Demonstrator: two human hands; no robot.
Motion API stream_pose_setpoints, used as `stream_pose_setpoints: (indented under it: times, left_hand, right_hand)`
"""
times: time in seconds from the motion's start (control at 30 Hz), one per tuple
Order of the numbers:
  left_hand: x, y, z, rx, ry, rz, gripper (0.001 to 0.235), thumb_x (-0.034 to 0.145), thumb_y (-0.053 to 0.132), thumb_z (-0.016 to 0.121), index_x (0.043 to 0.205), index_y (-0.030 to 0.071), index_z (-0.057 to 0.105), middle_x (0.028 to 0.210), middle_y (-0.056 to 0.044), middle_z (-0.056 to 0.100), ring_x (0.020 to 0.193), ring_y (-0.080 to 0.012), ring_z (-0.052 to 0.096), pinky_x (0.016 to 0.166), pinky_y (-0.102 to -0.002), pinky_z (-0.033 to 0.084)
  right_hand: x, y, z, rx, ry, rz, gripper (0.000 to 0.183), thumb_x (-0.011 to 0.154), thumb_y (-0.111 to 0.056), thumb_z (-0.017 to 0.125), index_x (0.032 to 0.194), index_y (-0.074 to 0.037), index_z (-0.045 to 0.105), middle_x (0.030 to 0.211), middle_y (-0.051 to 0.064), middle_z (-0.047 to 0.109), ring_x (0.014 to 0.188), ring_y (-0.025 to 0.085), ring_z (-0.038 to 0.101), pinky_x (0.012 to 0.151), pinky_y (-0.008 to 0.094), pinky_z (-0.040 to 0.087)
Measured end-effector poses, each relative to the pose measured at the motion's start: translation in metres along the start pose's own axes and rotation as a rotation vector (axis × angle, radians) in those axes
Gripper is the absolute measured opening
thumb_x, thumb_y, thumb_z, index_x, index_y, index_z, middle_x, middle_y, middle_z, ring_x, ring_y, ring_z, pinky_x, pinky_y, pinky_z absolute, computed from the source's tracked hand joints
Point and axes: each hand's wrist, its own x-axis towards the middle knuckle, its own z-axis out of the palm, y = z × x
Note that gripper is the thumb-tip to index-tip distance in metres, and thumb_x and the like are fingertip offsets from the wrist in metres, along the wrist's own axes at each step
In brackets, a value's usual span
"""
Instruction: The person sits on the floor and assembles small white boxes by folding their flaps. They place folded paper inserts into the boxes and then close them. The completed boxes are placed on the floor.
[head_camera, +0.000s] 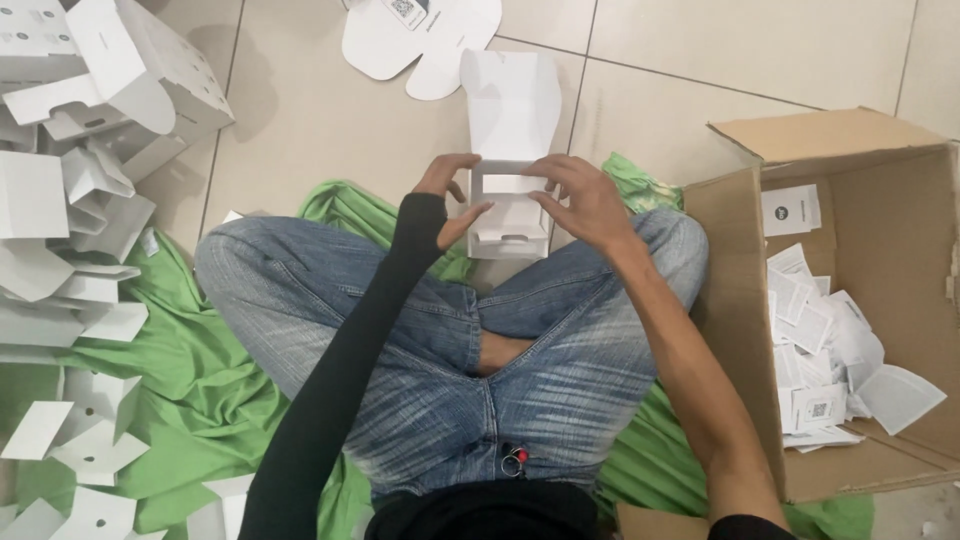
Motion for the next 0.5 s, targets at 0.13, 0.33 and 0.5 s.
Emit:
stream_pose_setpoints:
  times: [0.13,0.33,0.5]
  left_hand:
    - [0.012,-0.067,0.032,0.209,-0.102,0.179,0.042,0.089,0.011,0.075,0.129,0.011,0.064,0.127,-0.009,0.066,0.104,-0.0268,0.071,0.086,-0.035,0.058]
    - [0.015,-0.050,0.035,0.525,-0.033,0.203,0.047,0.082,0.010,0.074,0.127,0.008,0.061,0.120,-0.014,0.062,0.102,-0.0304,0.067,0.082,-0.041,0.055]
    - [-0.028,-0.001,-0.029,0.153,0.046,-0.051,0.045,0.089,0.013,0.073,0.133,0.012,0.061,0.124,-0.012,0.062,0.105,-0.0299,0.067,0.086,-0.041,0.056]
  right_hand:
    - [0.008,0.007,0.019,-0.153,-0.015,-0.057,0.031,0.088,-0.016,0.079,0.119,-0.013,0.074,0.116,0.004,0.072,0.088,0.020,0.070,0.076,0.035,0.058]
    - [0.008,0.008,0.039,-0.241,0.066,-0.114,0.023,0.089,-0.007,0.076,0.111,-0.010,0.072,0.110,0.005,0.069,0.096,0.024,0.070,0.079,0.037,0.058]
    - [0.029,-0.043,0.046,-0.181,0.183,-0.177,0.015,0.088,-0.006,0.078,0.102,-0.010,0.073,0.107,0.004,0.068,0.097,0.024,0.069,0.079,0.037,0.057]
